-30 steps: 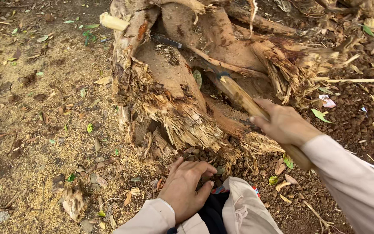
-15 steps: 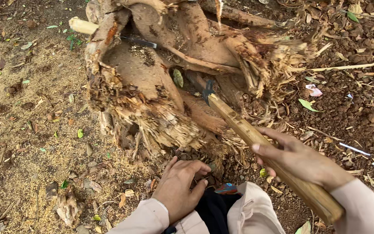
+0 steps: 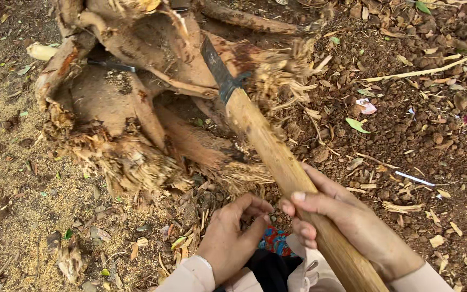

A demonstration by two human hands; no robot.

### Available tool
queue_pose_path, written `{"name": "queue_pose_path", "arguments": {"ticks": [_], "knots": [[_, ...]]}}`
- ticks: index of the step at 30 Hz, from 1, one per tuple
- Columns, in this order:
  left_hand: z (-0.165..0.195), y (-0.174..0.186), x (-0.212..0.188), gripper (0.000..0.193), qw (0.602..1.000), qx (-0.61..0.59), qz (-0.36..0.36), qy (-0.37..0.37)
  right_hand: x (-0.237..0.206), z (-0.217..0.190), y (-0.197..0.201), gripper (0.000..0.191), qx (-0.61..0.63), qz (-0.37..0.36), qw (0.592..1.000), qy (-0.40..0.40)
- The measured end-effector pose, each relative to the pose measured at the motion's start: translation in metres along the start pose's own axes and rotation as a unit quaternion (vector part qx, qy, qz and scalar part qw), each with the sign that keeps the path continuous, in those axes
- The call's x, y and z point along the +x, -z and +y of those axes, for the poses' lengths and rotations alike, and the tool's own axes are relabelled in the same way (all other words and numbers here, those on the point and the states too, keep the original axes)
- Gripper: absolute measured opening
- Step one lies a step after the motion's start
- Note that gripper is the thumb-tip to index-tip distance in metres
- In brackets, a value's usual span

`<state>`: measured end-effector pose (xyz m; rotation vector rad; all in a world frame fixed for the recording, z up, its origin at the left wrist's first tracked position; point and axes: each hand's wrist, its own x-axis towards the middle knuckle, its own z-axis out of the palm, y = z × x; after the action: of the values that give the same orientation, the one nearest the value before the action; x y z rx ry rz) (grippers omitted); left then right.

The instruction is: The person uses a machete to chop and pry bark and splintered wood from a large tree stump, then switches to a wooden-handled adze to hack at the root base, and later returns to the machete and a small knife to strip remaining bark from the roots.

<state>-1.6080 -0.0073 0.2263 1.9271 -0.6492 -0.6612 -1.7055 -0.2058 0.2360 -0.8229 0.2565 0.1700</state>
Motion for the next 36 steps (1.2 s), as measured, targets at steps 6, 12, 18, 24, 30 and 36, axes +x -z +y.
{"name": "queue_pose_path", "arguments": {"ticks": [6,12,18,24,30,36], "knots": [[0.061,-0.049,0.002,0.016,0.999,-0.010,-0.003,0.039,0.003,-0.048,0.033,0.044,0.175,0.103,0.974,-0.102],[0.086,-0.062,0.002,0.012,0.999,-0.021,0.016,0.040,0.007,-0.065,0.040,0.046,0.206,0.054,0.970,-0.114],[0.089,-0.067,0.009,0.012,0.997,-0.002,0.027,0.067,0.007,-0.065,0.037,0.047,0.210,-0.036,0.970,-0.115],[0.087,-0.069,0.032,0.021,0.995,-0.036,0.010,0.092,0.010,-0.061,0.046,0.055,0.205,-0.015,0.971,-0.125],[0.073,-0.058,0.059,0.013,0.988,-0.012,0.069,0.139,0.033,-0.071,0.065,0.049,0.254,-0.066,0.952,-0.156],[0.071,-0.022,0.100,0.015,0.994,0.008,0.057,0.094,0.061,-0.070,0.067,0.050,0.254,0.004,0.956,-0.144]]}}
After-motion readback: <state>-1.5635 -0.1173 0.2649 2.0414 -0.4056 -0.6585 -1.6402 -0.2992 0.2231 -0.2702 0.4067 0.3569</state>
